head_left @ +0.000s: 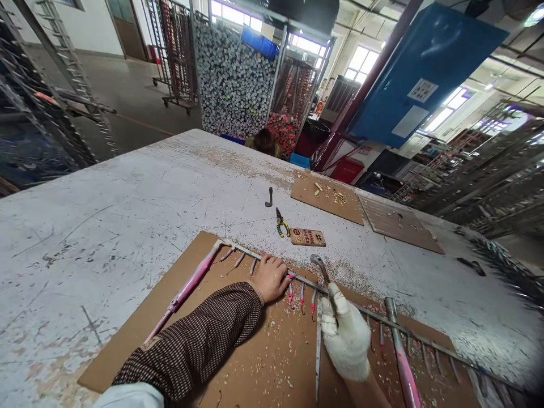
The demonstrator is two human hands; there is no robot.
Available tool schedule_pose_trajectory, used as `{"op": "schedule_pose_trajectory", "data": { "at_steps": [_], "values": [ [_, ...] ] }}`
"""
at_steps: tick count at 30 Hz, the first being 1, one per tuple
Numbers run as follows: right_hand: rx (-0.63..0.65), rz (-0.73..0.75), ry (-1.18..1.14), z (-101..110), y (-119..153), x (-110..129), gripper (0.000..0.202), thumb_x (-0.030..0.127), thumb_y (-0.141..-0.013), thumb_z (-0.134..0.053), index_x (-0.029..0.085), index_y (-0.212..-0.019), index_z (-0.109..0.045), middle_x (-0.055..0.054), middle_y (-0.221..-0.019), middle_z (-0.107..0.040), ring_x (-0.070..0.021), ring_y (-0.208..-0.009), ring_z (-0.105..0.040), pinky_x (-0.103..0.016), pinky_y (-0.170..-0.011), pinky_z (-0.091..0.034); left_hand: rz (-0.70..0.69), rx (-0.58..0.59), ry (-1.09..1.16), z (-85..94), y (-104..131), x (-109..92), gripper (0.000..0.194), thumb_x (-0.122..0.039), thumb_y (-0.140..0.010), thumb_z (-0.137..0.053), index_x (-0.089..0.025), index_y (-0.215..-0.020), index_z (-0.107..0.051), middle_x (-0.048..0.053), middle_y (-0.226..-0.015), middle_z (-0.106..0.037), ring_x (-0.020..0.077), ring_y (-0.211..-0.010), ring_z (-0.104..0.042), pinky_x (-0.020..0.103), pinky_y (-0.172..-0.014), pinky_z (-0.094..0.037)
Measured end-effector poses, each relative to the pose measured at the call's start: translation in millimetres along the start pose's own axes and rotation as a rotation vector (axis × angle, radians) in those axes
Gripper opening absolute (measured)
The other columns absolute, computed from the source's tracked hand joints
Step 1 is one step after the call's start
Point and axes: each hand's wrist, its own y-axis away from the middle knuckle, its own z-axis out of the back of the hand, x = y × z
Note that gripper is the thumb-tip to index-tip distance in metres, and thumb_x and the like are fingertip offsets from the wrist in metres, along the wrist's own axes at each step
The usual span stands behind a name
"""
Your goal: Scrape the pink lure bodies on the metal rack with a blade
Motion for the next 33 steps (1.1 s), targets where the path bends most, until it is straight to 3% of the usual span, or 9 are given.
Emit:
{"op": "schedule_pose_trajectory", "data": {
  "at_steps": [3,5,10,15,20,22,26,31,33],
  "values": [
    [0.227,0.040,0.022,-3.4,0.9,0.8,0.052,0.018,-0.092,-0.043,0.029,-0.142,-0.053,-0.002,-0.075,-0.070,-0.0177,-0.063,-0.062,-0.026,-0.061,-0.045,0.017,0.009,0.025,1.4,-0.4,-0.6,0.015,-0.034,-0.089,-0.060,-0.021,-0.084,-0.056,0.005,-0.096,-0.063,0.0237,-0.099,-0.055,0.047,-0.105,-0.029],
    [0.282,0.002,0.015,-4.1,1.7,0.7,0.051,0.017,-0.092,-0.042,0.030,-0.141,-0.054,-0.001,-0.075,-0.070,-0.0168,-0.061,-0.062,-0.025,-0.059,-0.043,0.030,0.009,0.033,1.4,-0.8,-1.1,0.015,-0.034,-0.088,-0.061,-0.021,-0.082,-0.055,0.005,-0.094,-0.063,0.0232,-0.098,-0.055,0.046,-0.104,-0.029],
    [0.038,-0.092,-0.041,1.7,-0.4,2.2,0.046,0.028,-0.098,-0.045,0.023,-0.143,-0.052,-0.005,-0.086,-0.072,-0.0181,-0.071,-0.063,-0.028,-0.070,-0.046,0.062,-0.012,0.054,-1.2,-1.7,-1.5,0.016,-0.034,-0.087,-0.063,-0.021,-0.083,-0.055,0.003,-0.092,-0.062,0.0219,-0.095,-0.055,0.044,-0.104,-0.030],
    [0.283,0.000,-0.010,-3.2,-5.3,5.2,0.050,0.018,-0.092,-0.044,0.028,-0.139,-0.057,-0.001,-0.074,-0.069,-0.0156,-0.061,-0.060,-0.025,-0.061,-0.043,0.122,-0.010,0.059,-1.7,-3.4,-3.6,0.018,-0.033,-0.088,-0.063,-0.021,-0.079,-0.054,0.003,-0.089,-0.062,0.0216,-0.092,-0.055,0.044,-0.103,-0.032],
    [0.037,-0.022,-0.109,-0.8,-3.8,1.4,0.052,0.022,-0.095,-0.043,0.024,-0.146,-0.047,-0.005,-0.088,-0.072,-0.0179,-0.072,-0.063,-0.028,-0.069,-0.047,0.141,0.005,0.070,-1.5,-5.4,-4.8,0.020,-0.035,-0.085,-0.067,-0.021,-0.078,-0.054,0.003,-0.090,-0.062,0.0223,-0.094,-0.056,0.043,-0.103,-0.032],
    [0.071,0.019,-0.081,-0.8,-4.6,2.4,0.053,0.021,-0.092,-0.046,0.023,-0.146,-0.049,-0.005,-0.083,-0.071,-0.0189,-0.070,-0.062,-0.028,-0.066,-0.046,0.164,0.000,0.079,-1.5,-6.2,-5.2,0.020,-0.034,-0.085,-0.067,-0.021,-0.077,-0.054,0.003,-0.089,-0.062,0.0221,-0.094,-0.056,0.043,-0.104,-0.031],
    [0.309,-0.006,-0.005,-2.2,-8.1,6.5,0.053,0.016,-0.089,-0.045,0.028,-0.140,-0.055,-0.001,-0.078,-0.072,-0.0170,-0.061,-0.062,-0.026,-0.058,-0.044,0.195,0.006,0.096,-2.0,-7.6,-6.2,0.020,-0.034,-0.084,-0.068,-0.021,-0.076,-0.055,0.002,-0.087,-0.062,0.0220,-0.093,-0.056,0.043,-0.103,-0.032],
    [0.023,-0.139,-0.088,-0.2,-6.3,4.0,0.048,0.027,-0.097,-0.043,0.023,-0.144,-0.051,-0.005,-0.086,-0.072,-0.0185,-0.075,-0.065,-0.029,-0.073,-0.049,0.214,0.008,0.108,-4.2,-8.7,-6.0,0.021,-0.034,-0.083,-0.069,-0.021,-0.075,-0.054,0.002,-0.087,-0.062,0.0215,-0.093,-0.056,0.043,-0.103,-0.032],
    [0.100,-0.091,-0.057,-2.0,-5.9,4.0,0.048,0.023,-0.094,-0.045,0.024,-0.142,-0.054,-0.005,-0.080,-0.071,-0.0184,-0.069,-0.064,-0.028,-0.067,-0.049,0.223,0.011,0.108,-4.3,-9.0,-5.7,0.021,-0.034,-0.083,-0.069,-0.021,-0.075,-0.055,0.002,-0.087,-0.062,0.0214,-0.093,-0.056,0.043,-0.103,-0.032]
  ]
}}
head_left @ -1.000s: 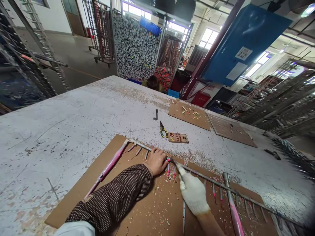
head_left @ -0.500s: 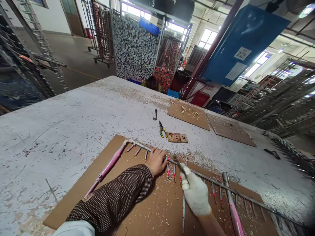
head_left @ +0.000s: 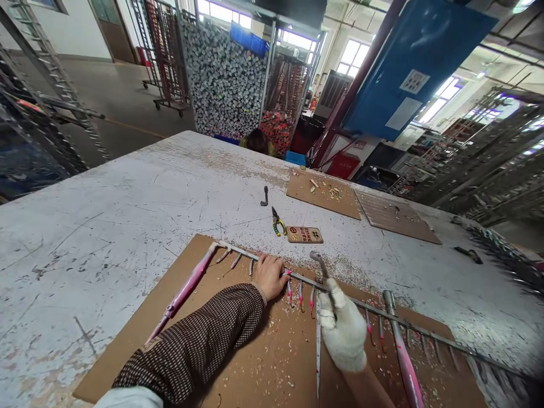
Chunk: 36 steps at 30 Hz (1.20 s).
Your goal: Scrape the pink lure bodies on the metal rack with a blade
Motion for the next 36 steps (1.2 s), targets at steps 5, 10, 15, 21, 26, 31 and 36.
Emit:
{"op": "schedule_pose_trajectory", "data": {
  "at_steps": [5,10,15,21,26,31,36],
  "values": [
    [0.240,0.021,-0.074,2.2,-3.6,2.1,0.054,0.015,-0.092,-0.040,0.029,-0.142,-0.053,-0.001,-0.080,-0.071,-0.0139,-0.064,-0.062,-0.022,-0.060,-0.046,0.000,0.009,-0.008,2.8,-1.0,0.4,0.023,-0.036,-0.083,-0.070,-0.020,-0.075,-0.055,0.003,-0.091,-0.061,0.0226,-0.097,-0.055,0.043,-0.099,-0.034],
    [-0.028,-0.037,-0.055,1.6,-2.8,1.5,0.046,0.027,-0.098,-0.040,0.021,-0.142,-0.053,-0.007,-0.085,-0.072,-0.0187,-0.075,-0.063,-0.029,-0.073,-0.049,0.005,0.014,-0.012,2.2,-2.6,3.5,0.024,-0.037,-0.081,-0.072,-0.020,-0.076,-0.056,0.003,-0.091,-0.061,0.0222,-0.095,-0.055,0.042,-0.098,-0.034],
    [0.141,0.054,-0.023,-0.1,-6.1,4.1,0.048,0.019,-0.094,-0.043,0.030,-0.138,-0.058,0.000,-0.071,-0.067,-0.0148,-0.061,-0.059,-0.024,-0.061,-0.044,0.003,0.016,-0.029,1.1,-3.6,5.9,0.025,-0.038,-0.081,-0.072,-0.020,-0.075,-0.055,0.003,-0.091,-0.061,0.0223,-0.096,-0.055,0.042,-0.097,-0.034],
    [-0.031,0.027,-0.021,2.6,-7.4,2.9,0.047,0.021,-0.096,-0.043,0.024,-0.141,-0.055,-0.004,-0.079,-0.069,-0.0176,-0.069,-0.061,-0.027,-0.067,-0.046,0.011,0.048,-0.041,4.1,-5.2,5.8,0.024,-0.038,-0.082,-0.072,-0.020,-0.075,-0.057,0.003,-0.094,-0.062,0.0223,-0.097,-0.055,0.042,-0.097,-0.034],
    [0.105,0.076,0.042,1.3,-10.5,4.4,0.048,0.019,-0.094,-0.044,0.027,-0.140,-0.055,0.000,-0.072,-0.066,-0.0152,-0.062,-0.058,-0.024,-0.059,-0.041,0.005,0.049,-0.043,5.0,-5.5,6.0,0.024,-0.038,-0.081,-0.072,-0.020,-0.075,-0.057,0.003,-0.093,-0.062,0.0225,-0.097,-0.056,0.041,-0.098,-0.033],
    [-0.079,0.086,0.047,3.3,-8.9,5.3,0.047,0.019,-0.094,-0.046,0.022,-0.140,-0.055,-0.003,-0.075,-0.066,-0.0172,-0.066,-0.059,-0.028,-0.066,-0.043,0.015,0.039,-0.042,6.6,-4.4,4.4,0.025,-0.037,-0.081,-0.073,-0.020,-0.074,-0.057,0.003,-0.094,-0.063,0.0226,-0.100,-0.055,0.041,-0.098,-0.033],
    [0.097,0.148,0.135,-2.0,-7.7,1.9,0.058,0.012,-0.086,-0.049,0.028,-0.142,-0.052,0.000,-0.070,-0.064,-0.0153,-0.060,-0.055,-0.026,-0.058,-0.036,0.018,0.047,-0.023,5.7,-3.5,5.3,0.023,-0.037,-0.080,-0.075,-0.020,-0.075,-0.060,0.002,-0.097,-0.063,0.0217,-0.100,-0.055,0.039,-0.099,-0.031]
  ]
}}
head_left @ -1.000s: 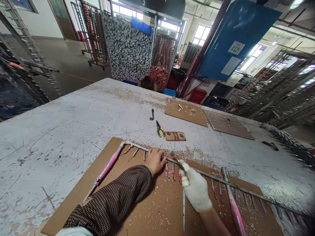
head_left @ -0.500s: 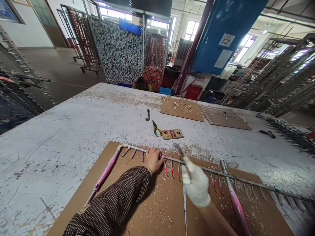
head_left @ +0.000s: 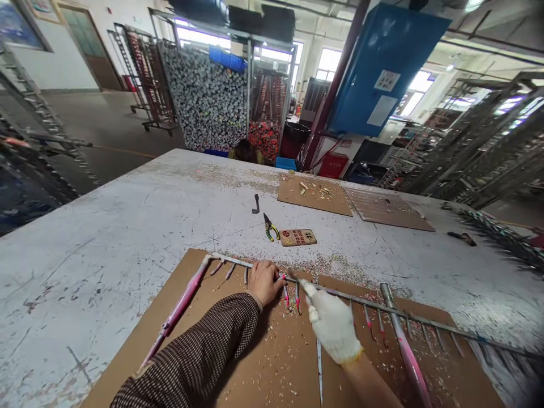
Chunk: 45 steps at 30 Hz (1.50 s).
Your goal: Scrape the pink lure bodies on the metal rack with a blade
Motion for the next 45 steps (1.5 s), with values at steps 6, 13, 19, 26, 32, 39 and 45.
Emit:
{"op": "schedule_pose_trajectory", "data": {
  "at_steps": [6,13,19,26,32,39,45],
  "values": [
    [-0.045,-0.003,-0.027,0.1,-0.7,-0.5,0.058,0.014,-0.087,-0.049,0.023,-0.145,-0.049,-0.001,-0.072,-0.065,-0.0160,-0.060,-0.054,-0.027,-0.057,-0.035,0.013,-0.005,0.011,-0.9,0.1,0.1,0.023,-0.038,-0.080,-0.074,-0.020,-0.076,-0.060,0.002,-0.097,-0.063,0.0217,-0.101,-0.054,0.039,-0.098,-0.030],
    [-0.131,-0.088,-0.073,3.3,-2.0,-2.6,0.053,0.019,-0.094,-0.043,0.022,-0.147,-0.046,-0.003,-0.078,-0.067,-0.0162,-0.067,-0.058,-0.027,-0.065,-0.041,0.005,-0.001,0.021,-1.9,-0.3,0.4,0.025,-0.038,-0.079,-0.076,-0.020,-0.075,-0.059,0.002,-0.098,-0.063,0.0217,-0.101,-0.055,0.039,-0.100,-0.030],
    [0.101,-0.002,0.006,-0.6,-1.1,-0.1,0.058,0.012,-0.085,-0.050,0.031,-0.140,-0.055,0.000,-0.072,-0.066,-0.0156,-0.060,-0.057,-0.026,-0.055,-0.036,0.020,0.025,0.017,0.9,-0.8,-1.8,0.024,-0.039,-0.079,-0.076,-0.020,-0.076,-0.061,0.003,-0.098,-0.064,0.0224,-0.101,-0.055,0.039,-0.098,-0.031],
    [-0.071,-0.036,-0.022,0.3,-0.6,-4.2,0.057,0.016,-0.090,-0.048,0.023,-0.147,-0.047,-0.003,-0.072,-0.066,-0.0180,-0.064,-0.059,-0.028,-0.063,-0.040,0.020,0.018,0.025,2.6,-0.9,-3.1,0.024,-0.039,-0.080,-0.075,-0.020,-0.076,-0.061,0.003,-0.098,-0.064,0.0223,-0.101,-0.056,0.039,-0.099,-0.031],
    [0.024,-0.041,0.026,-3.7,1.4,-8.1,0.062,0.014,-0.088,-0.045,0.026,-0.149,-0.043,-0.003,-0.079,-0.067,-0.0174,-0.069,-0.059,-0.027,-0.064,-0.041,0.009,0.018,0.037,0.8,-0.8,-1.4,0.024,-0.039,-0.080,-0.074,-0.020,-0.075,-0.061,0.003,-0.098,-0.064,0.0220,-0.101,-0.056,0.040,-0.099,-0.031],
    [0.048,0.050,0.059,-7.5,-0.6,-8.3,0.062,0.009,-0.081,-0.050,0.030,-0.140,-0.054,0.001,-0.069,-0.061,-0.0158,-0.059,-0.054,-0.027,-0.056,-0.032,0.019,0.032,0.020,-0.2,-1.2,-0.3,0.024,-0.039,-0.079,-0.075,-0.020,-0.075,-0.061,0.003,-0.097,-0.064,0.0229,-0.102,-0.055,0.040,-0.101,-0.031],
    [-0.099,-0.015,0.066,-1.5,-1.6,-8.1,0.063,0.011,-0.084,-0.047,0.023,-0.146,-0.048,-0.001,-0.073,-0.063,-0.0170,-0.064,-0.055,-0.028,-0.063,-0.037,0.011,0.045,0.026,0.6,-2.2,0.9,0.023,-0.039,-0.079,-0.074,-0.020,-0.074,-0.061,0.003,-0.097,-0.063,0.0219,-0.101,-0.056,0.040,-0.101,-0.030]
  ]
}}
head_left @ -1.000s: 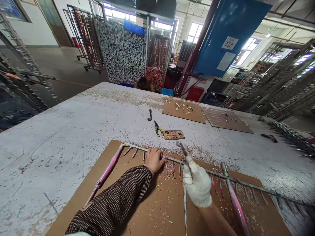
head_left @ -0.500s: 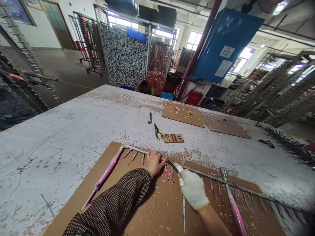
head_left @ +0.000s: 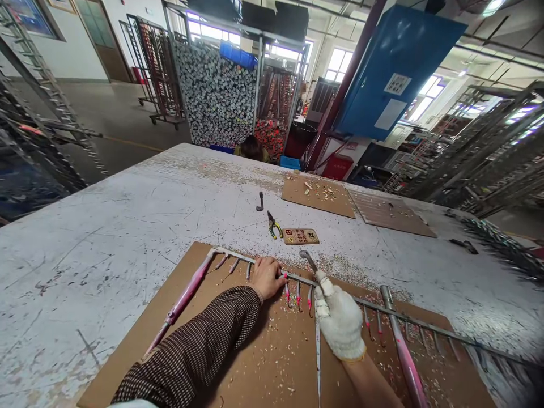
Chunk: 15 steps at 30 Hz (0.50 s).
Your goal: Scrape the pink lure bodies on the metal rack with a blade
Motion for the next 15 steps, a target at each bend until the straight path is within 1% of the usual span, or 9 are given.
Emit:
{"op": "schedule_pose_trajectory", "data": {
  "at_steps": [3,4,5,8,9,10,11,13,15],
  "values": [
    [0.196,0.086,0.061,0.3,0.5,-0.6,0.065,0.008,-0.081,-0.051,0.029,-0.142,-0.052,-0.001,-0.072,-0.064,-0.0160,-0.061,-0.055,-0.027,-0.057,-0.033,0.010,0.013,0.005,0.5,-0.8,-0.2,0.024,-0.038,-0.077,-0.075,-0.019,-0.074,-0.061,0.003,-0.097,-0.063,0.0225,-0.101,-0.056,0.041,-0.100,-0.030],
    [0.219,0.084,0.051,1.3,0.6,-1.1,0.064,0.008,-0.081,-0.050,0.030,-0.142,-0.052,0.000,-0.072,-0.064,-0.0158,-0.061,-0.056,-0.026,-0.057,-0.034,0.012,0.020,0.008,0.4,-1.1,-0.3,0.024,-0.038,-0.077,-0.076,-0.019,-0.074,-0.061,0.003,-0.097,-0.063,0.0226,-0.101,-0.056,0.041,-0.100,-0.031],
    [0.196,0.059,0.019,2.8,0.5,-1.7,0.063,0.009,-0.083,-0.049,0.030,-0.143,-0.051,0.000,-0.073,-0.065,-0.0157,-0.062,-0.057,-0.026,-0.058,-0.035,0.014,0.024,0.011,0.2,-1.3,-0.4,0.024,-0.038,-0.077,-0.076,-0.020,-0.073,-0.061,0.003,-0.097,-0.064,0.0226,-0.101,-0.056,0.041,-0.100,-0.030],
    [0.003,-0.037,-0.140,7.2,-0.5,-1.4,0.060,0.013,-0.089,-0.043,0.024,-0.148,-0.044,-0.002,-0.081,-0.067,-0.0165,-0.070,-0.059,-0.026,-0.067,-0.041,0.017,0.012,0.022,-0.2,-1.7,-1.3,0.024,-0.039,-0.077,-0.076,-0.020,-0.073,-0.061,0.003,-0.097,-0.063,0.0220,-0.101,-0.055,0.040,-0.101,-0.030],
    [-0.035,-0.039,-0.169,7.1,-1.1,-0.1,0.060,0.014,-0.089,-0.043,0.022,-0.149,-0.043,-0.003,-0.084,-0.068,-0.0168,-0.071,-0.060,-0.027,-0.068,-0.042,0.021,0.005,0.025,-0.1,-1.7,-1.9,0.024,-0.039,-0.077,-0.076,-0.020,-0.073,-0.061,0.002,-0.097,-0.063,0.0218,-0.101,-0.055,0.040,-0.101,-0.029],
    [-0.032,-0.021,-0.171,5.9,-1.6,1.6,0.060,0.014,-0.089,-0.043,0.021,-0.148,-0.044,-0.004,-0.085,-0.069,-0.0171,-0.071,-0.060,-0.027,-0.068,-0.042,0.027,-0.002,0.027,0.1,-1.6,-2.6,0.025,-0.039,-0.077,-0.076,-0.020,-0.073,-0.061,0.002,-0.096,-0.063,0.0217,-0.101,-0.056,0.040,-0.101,-0.029],
    [0.007,0.003,-0.148,3.9,-2.1,3.5,0.059,0.014,-0.088,-0.044,0.022,-0.146,-0.048,-0.003,-0.083,-0.069,-0.0171,-0.069,-0.059,-0.027,-0.066,-0.042,0.036,-0.007,0.027,0.4,-1.5,-3.3,0.025,-0.039,-0.077,-0.076,-0.019,-0.073,-0.061,0.002,-0.095,-0.064,0.0217,-0.100,-0.056,0.040,-0.100,-0.030],
    [0.132,0.047,-0.083,-0.8,-2.3,6.4,0.057,0.012,-0.086,-0.046,0.026,-0.141,-0.055,-0.002,-0.076,-0.068,-0.0165,-0.063,-0.058,-0.026,-0.061,-0.040,0.052,-0.016,0.032,0.7,-0.7,-4.7,0.025,-0.039,-0.078,-0.076,-0.019,-0.073,-0.061,0.002,-0.094,-0.064,0.0214,-0.098,-0.057,0.039,-0.099,-0.031],
    [0.181,0.033,-0.098,-3.5,-1.2,6.5,0.057,0.011,-0.087,-0.044,0.028,-0.140,-0.055,-0.001,-0.076,-0.068,-0.0149,-0.063,-0.058,-0.024,-0.060,-0.040,0.043,-0.030,0.046,0.3,0.4,-5.2,0.025,-0.039,-0.079,-0.076,-0.019,-0.073,-0.061,0.002,-0.093,-0.065,0.0207,-0.097,-0.057,0.039,-0.099,-0.031]
  ]
}}
